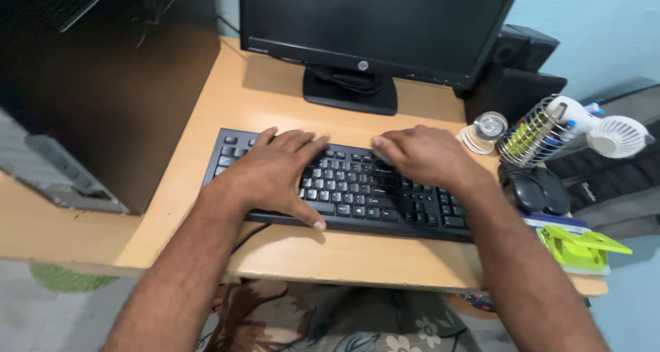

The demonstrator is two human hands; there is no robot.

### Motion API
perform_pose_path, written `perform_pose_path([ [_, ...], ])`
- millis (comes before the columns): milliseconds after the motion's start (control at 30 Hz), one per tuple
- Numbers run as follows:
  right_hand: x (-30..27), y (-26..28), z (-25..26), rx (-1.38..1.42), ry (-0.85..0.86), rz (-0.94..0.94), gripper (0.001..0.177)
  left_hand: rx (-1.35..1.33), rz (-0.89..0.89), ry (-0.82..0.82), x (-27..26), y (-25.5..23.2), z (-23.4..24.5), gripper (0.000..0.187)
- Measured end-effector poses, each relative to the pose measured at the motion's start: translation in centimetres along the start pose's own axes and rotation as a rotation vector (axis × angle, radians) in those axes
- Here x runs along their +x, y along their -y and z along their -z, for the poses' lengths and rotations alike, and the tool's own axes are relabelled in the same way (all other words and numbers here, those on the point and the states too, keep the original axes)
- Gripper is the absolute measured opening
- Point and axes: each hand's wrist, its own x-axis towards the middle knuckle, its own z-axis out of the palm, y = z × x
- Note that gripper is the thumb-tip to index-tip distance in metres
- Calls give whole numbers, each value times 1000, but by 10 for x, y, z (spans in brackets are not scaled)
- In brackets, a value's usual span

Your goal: The person wipes the back and front of a computer monitor with a cloth. They then clean the back panel of the computer tower, followed by wiping the keys and surface of the keyboard. Finally, the person wipes the front bezel of the monitor again.

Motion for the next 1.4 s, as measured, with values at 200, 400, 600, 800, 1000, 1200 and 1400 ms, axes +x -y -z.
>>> perform_pose_path([
  [200,35,23,-39,271,-38,521,55,1,105,30,-3,-3,4,162],
  [400,29,4,-44,167,-55,392,48,-4,80,-1,-5,-2,3,160],
  [600,-19,-45,-13,129,-326,244,28,-17,67,-91,2,7,-1,141],
  [800,-21,-37,-39,288,-586,347,17,84,159,-171,11,9,-5,76],
  [1000,-17,-8,-64,180,-469,531,18,116,173,-273,14,16,-13,48],
  [1200,-2,-8,-48,180,-360,479,17,86,142,-346,12,20,-15,32],
  [1400,24,31,-62,332,-365,545,14,76,130,-369,12,20,-18,30],
])
